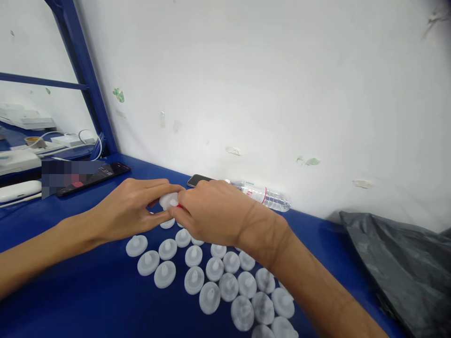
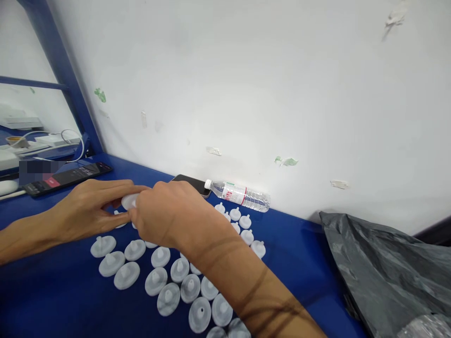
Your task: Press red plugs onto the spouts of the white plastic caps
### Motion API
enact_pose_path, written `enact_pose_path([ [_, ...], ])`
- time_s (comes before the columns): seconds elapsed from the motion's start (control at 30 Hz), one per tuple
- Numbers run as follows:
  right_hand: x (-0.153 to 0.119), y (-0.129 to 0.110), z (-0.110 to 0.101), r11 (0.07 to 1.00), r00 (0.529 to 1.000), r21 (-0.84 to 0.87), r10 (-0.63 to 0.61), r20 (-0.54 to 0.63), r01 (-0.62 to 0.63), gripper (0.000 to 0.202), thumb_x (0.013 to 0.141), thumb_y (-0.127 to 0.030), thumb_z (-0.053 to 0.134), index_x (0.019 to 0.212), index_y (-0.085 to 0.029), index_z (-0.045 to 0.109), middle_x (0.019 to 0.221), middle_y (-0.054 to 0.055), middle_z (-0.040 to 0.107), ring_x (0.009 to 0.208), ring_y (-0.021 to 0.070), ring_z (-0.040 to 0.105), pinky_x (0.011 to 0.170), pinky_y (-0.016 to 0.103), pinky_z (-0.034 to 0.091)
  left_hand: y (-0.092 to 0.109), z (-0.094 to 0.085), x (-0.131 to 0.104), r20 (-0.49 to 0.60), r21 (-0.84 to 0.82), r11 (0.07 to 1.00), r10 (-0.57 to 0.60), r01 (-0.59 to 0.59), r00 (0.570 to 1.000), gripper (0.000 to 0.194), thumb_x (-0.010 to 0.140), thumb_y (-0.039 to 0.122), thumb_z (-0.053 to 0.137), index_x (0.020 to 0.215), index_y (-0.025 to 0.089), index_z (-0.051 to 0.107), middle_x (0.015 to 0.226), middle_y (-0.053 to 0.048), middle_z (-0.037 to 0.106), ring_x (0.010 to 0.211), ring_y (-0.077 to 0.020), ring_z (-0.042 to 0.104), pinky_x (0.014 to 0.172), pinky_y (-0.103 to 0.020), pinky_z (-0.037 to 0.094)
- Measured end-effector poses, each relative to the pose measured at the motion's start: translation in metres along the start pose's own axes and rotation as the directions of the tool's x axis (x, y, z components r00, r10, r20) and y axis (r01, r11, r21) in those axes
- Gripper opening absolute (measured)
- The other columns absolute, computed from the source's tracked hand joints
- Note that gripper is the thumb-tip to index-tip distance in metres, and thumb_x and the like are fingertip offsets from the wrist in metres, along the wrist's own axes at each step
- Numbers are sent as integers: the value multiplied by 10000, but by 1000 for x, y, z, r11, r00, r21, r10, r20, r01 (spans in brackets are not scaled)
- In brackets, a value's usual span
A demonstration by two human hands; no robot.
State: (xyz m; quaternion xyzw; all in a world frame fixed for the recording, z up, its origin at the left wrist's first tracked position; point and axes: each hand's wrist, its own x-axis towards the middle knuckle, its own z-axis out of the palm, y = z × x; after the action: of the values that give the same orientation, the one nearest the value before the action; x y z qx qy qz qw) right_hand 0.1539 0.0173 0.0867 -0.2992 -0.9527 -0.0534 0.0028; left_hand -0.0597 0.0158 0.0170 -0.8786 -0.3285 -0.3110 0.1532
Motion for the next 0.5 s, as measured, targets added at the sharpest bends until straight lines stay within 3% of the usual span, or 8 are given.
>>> enact_pose_path([
  [0.17, -1, -3, -4, 999, 996, -21, -42, 73, 43, 288, 938, -224, 451, 743, -214, 663, 642, 5, 644, 576, 173, 539, 490, 296, 295, 1, 0, 2, -25, 16, 999, 43, -42, 999, 54, 921, 267, 624, 916, 220, 650, 589, 82, 475, 457, -99, 386, 450, -257, 295],
  [0.23, -2, -1, -4, 999, 995, -10, -49, 85, 50, 246, 928, -231, 469, 770, -212, 656, 671, 5, 648, 581, 173, 534, 485, 291, 294, 2, 0, 2, 20, -32, 999, 16, -15, 1000, 87, 890, 270, 651, 814, 227, 646, 572, 85, 464, 456, -94, 358, 445, -260, 281],
  [0.3, -3, 1, -2, 999, 990, 13, -46, 133, 45, 209, 919, -231, 492, 789, -210, 653, 713, 8, 644, 607, 172, 543, 482, 286, 300, 2, -1, 3, 139, -149, 986, -48, 69, 989, 173, 850, 311, 704, 716, 227, 633, 558, 85, 439, 469, -92, 345, 444, -256, 273],
  [0.4, -5, 1, -3, 993, 979, 51, -117, 164, 110, 193, 928, -213, 501, 823, -216, 663, 874, 31, 620, 728, 172, 578, 513, 279, 340, 2, -7, 4, 420, -385, 860, -160, 335, 893, 308, 802, 350, 744, 584, 220, 571, 522, 85, 380, 470, -92, 325, 428, -246, 259],
  [0.5, -9, -2, -6, 984, 985, 91, -159, 63, 153, 162, 910, -191, 522, 874, -223, 677, 1055, 42, 560, 752, 148, 564, 537, 271, 381, 0, -16, 6, 604, -588, 598, -124, 545, 787, 306, 801, 359, 724, 564, 224, 585, 490, 78, 375, 448, -95, 300, 409, -250, 252],
])
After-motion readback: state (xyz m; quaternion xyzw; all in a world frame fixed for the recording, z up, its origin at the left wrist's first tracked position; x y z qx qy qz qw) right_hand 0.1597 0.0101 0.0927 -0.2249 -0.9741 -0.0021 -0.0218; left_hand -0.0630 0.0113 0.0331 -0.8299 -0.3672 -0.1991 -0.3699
